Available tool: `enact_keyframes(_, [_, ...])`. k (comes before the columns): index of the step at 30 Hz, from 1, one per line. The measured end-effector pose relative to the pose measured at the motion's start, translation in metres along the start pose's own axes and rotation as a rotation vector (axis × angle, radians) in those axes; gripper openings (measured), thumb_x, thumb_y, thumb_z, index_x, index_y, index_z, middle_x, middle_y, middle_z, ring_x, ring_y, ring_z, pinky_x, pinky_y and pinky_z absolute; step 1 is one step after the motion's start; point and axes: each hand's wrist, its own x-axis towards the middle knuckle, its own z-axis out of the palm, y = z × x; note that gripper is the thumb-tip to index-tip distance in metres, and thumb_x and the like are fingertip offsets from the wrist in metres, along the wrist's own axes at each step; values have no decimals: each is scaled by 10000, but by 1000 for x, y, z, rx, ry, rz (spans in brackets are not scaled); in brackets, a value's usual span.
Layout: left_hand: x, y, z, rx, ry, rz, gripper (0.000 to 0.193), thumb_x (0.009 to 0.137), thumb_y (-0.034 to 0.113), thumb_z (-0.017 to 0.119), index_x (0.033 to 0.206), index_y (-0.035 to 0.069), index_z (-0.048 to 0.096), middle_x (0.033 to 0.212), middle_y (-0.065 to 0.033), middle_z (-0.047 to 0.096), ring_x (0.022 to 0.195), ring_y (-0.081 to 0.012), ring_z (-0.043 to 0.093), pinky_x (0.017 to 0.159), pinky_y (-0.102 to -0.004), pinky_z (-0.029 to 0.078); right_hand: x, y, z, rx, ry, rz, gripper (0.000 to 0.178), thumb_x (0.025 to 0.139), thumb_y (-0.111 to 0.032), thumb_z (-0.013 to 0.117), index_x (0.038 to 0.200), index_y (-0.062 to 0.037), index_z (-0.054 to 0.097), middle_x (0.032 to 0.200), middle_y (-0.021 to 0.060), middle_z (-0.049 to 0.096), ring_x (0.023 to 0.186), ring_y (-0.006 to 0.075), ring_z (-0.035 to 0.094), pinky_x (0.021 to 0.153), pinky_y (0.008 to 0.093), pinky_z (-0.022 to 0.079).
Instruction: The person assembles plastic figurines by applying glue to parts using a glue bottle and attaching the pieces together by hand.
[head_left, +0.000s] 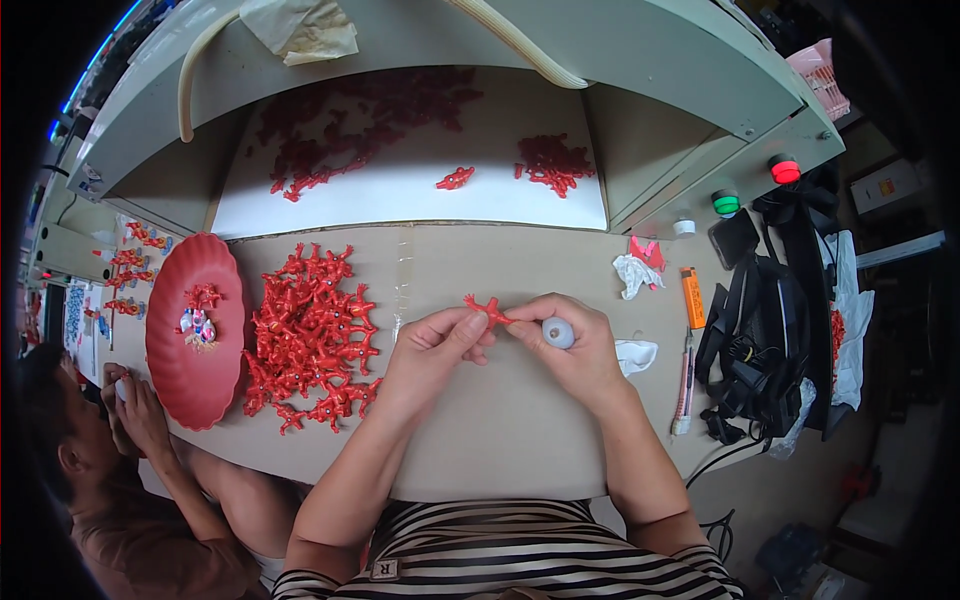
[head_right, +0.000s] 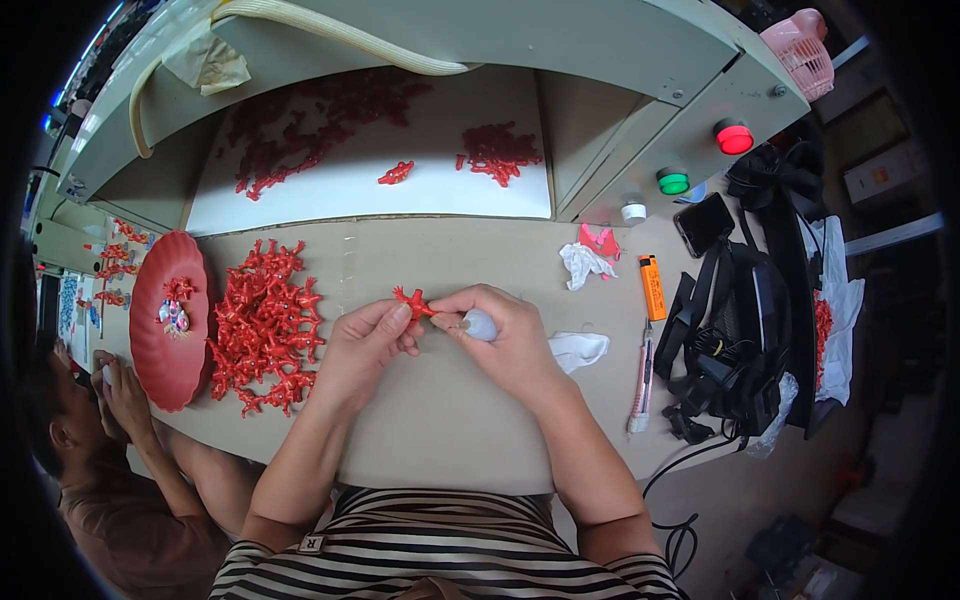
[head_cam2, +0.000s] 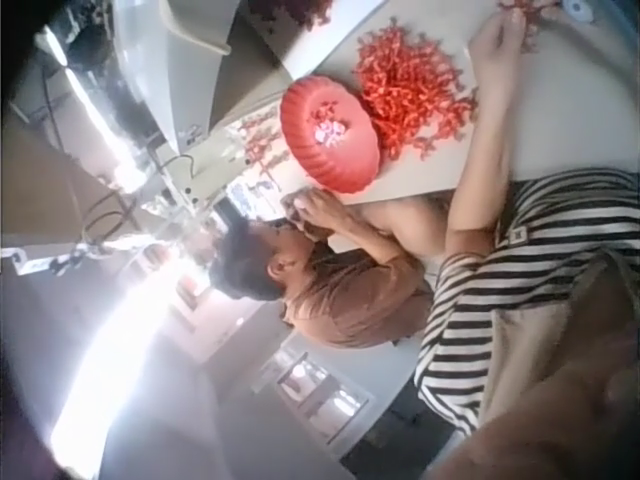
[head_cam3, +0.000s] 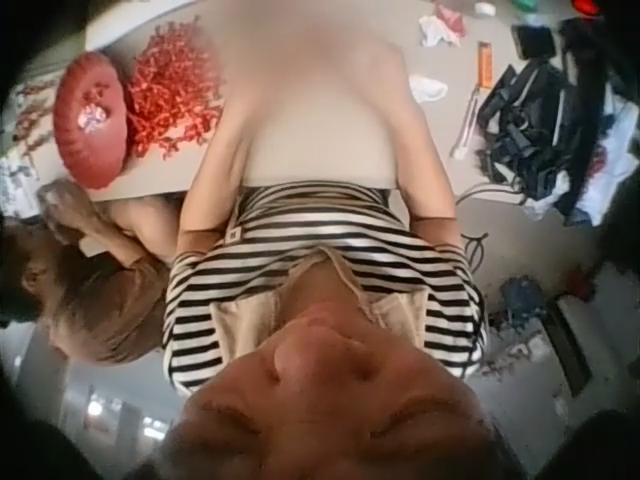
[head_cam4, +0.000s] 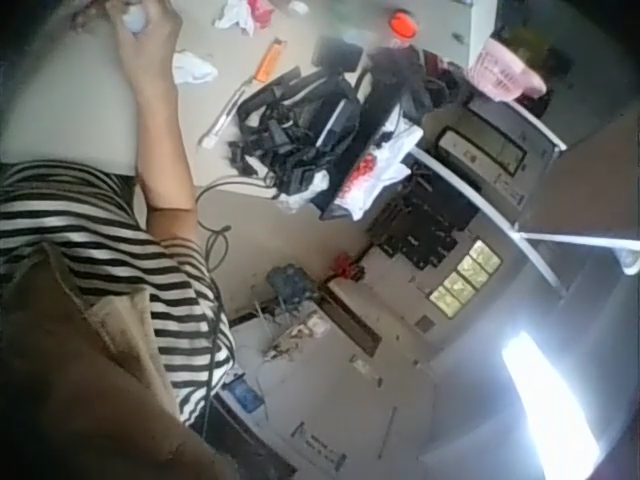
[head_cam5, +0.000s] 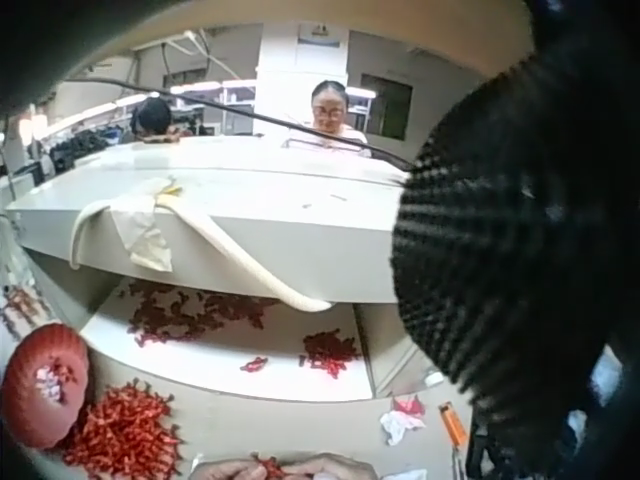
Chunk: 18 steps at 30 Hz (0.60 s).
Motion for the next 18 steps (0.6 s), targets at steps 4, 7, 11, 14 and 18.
enact_keyframes(4, [0, 0, 0, 10, 0, -7, 237, 884, 205, 523, 948, -10, 598, 792, -62, 604, 687, -107, 524, 653, -252, 453, 0, 0, 0, 1, 9, -25, 114, 759, -62, 660, 856, -16, 621, 788, 47, 616, 716, 113, 565, 655, 237, 441])
enact_keyframes(7, [0, -2, -1, 2, -15, 9, 237, 885, 205, 520, 952, -10, 596, 793, -61, 603, 688, -108, 524, 655, -257, 454, 0, -1, 1, -11, 11, -32, 114, 756, -58, 662, 854, -16, 621, 787, 49, 617, 715, 119, 570, 656, 238, 443])
enact_keyframes(11, [1, -3, -2, -21, -6, 3, 213, 870, 191, 548, 967, 18, 623, 790, -40, 617, 658, -76, 522, 645, -231, 452, 0, -1, 1, -19, 9, -32, 116, 754, -56, 663, 855, -18, 622, 793, 52, 620, 723, 121, 574, 663, 241, 446])
enact_keyframes(14, [1, -3, -2, -18, -2, 0, 212, 869, 195, 549, 963, 21, 625, 790, -40, 617, 657, -76, 522, 647, -232, 452, 0, 0, 1, -16, 8, -29, 113, 753, -51, 662, 854, -19, 623, 799, 54, 622, 730, 124, 578, 669, 241, 449])
enact_keyframes(18, [0, -1, -1, 18, -6, 5, 234, 889, 212, 514, 948, 1, 597, 789, -51, 600, 688, -104, 522, 661, -260, 452, 0, 1, 1, -2, 13, -47, 132, 738, -15, 649, 867, -20, 622, 809, 65, 625, 737, 139, 590, 678, 250, 460])
